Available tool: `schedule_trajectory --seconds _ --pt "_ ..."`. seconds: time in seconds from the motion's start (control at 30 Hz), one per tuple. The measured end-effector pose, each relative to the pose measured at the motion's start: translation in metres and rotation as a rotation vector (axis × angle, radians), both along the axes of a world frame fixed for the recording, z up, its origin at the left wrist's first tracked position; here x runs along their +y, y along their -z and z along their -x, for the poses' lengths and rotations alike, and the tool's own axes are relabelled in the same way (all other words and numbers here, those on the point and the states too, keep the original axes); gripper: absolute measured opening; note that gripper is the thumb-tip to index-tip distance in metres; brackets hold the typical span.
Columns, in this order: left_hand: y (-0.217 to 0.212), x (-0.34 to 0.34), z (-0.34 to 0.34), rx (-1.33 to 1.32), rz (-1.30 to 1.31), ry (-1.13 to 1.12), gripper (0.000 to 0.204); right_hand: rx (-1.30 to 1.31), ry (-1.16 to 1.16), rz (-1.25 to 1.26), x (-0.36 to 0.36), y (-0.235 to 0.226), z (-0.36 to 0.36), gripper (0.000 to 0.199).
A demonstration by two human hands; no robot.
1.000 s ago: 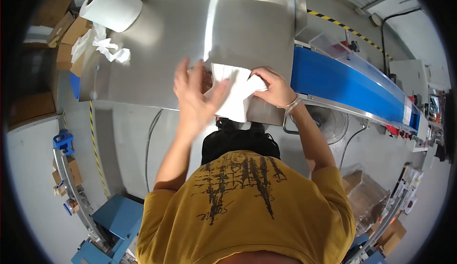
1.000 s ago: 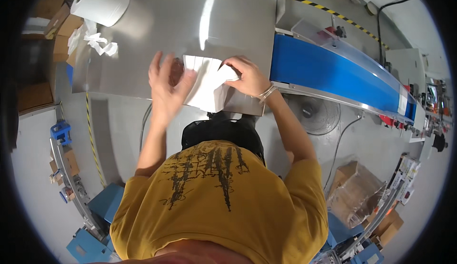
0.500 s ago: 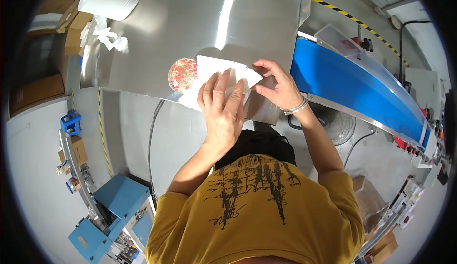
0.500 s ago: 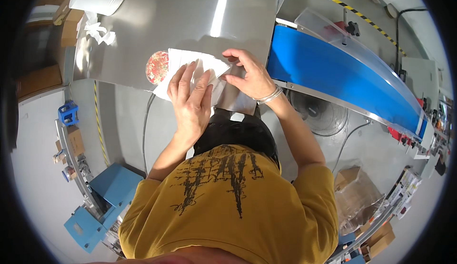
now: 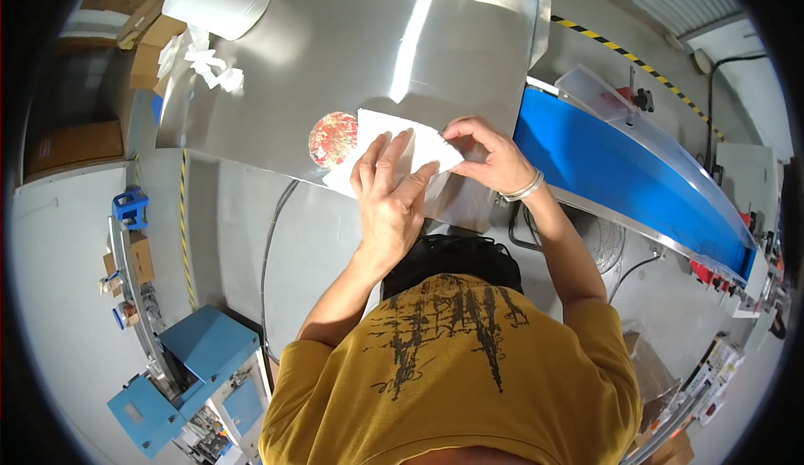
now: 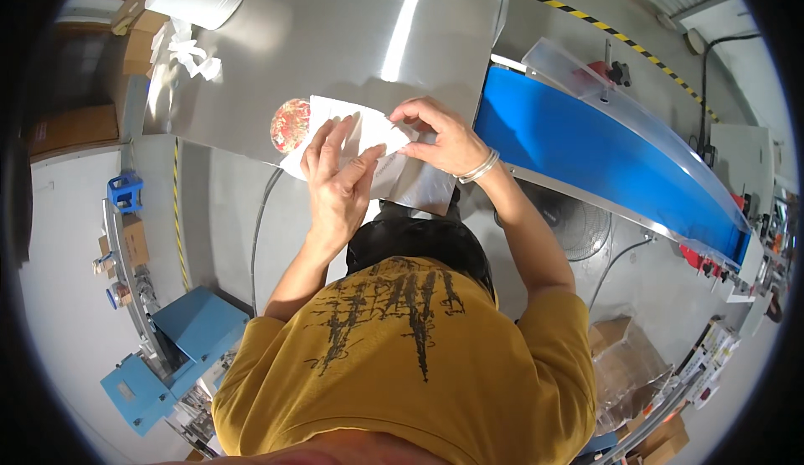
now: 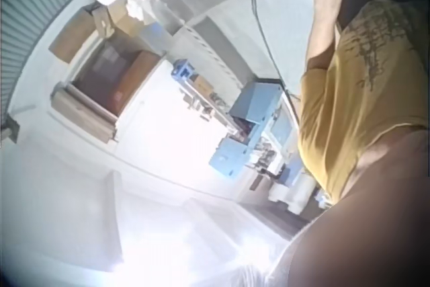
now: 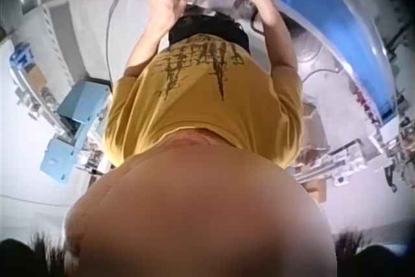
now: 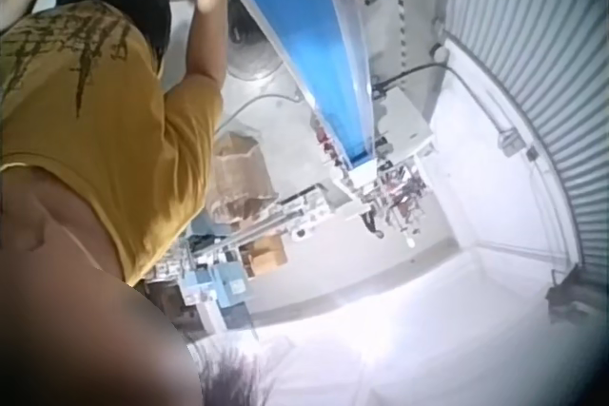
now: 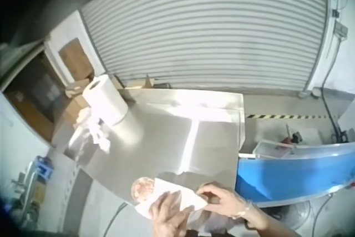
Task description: Transferring stacks of folded paper napkins from a production machine onto a moving conveyor belt.
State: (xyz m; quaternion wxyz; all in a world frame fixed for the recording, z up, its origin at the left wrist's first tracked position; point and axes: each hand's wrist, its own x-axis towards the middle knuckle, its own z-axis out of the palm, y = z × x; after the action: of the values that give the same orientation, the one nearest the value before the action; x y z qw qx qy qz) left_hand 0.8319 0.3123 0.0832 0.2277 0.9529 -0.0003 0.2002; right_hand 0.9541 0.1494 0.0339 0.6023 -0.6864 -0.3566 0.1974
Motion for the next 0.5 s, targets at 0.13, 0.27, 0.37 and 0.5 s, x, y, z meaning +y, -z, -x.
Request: schedule_trajectory --seconds 0.13,0.27,0.37,0.5 --pt "-0.004 0.001 -0.001 0.032 0.026 -0.010 0.035 0.002 -0.015 0.028 0.002 -0.003 -0.004 0.041" --pt "-0.004 0.000 -0.001 0.028 0.067 -0.065 0.035 0.053 -0.031 0.071 0.002 -0.001 -0.005 0.040" --pt "0.002 0.003 0.000 -0.009 0.030 -0.014 0.035 0.049 -0.011 0.063 0.001 0.004 -0.005 0.039" --pt "0.008 0.004 0.000 -0.047 -0.037 -0.004 0.033 0.059 0.010 0.048 -0.001 0.004 -0.006 0.040"
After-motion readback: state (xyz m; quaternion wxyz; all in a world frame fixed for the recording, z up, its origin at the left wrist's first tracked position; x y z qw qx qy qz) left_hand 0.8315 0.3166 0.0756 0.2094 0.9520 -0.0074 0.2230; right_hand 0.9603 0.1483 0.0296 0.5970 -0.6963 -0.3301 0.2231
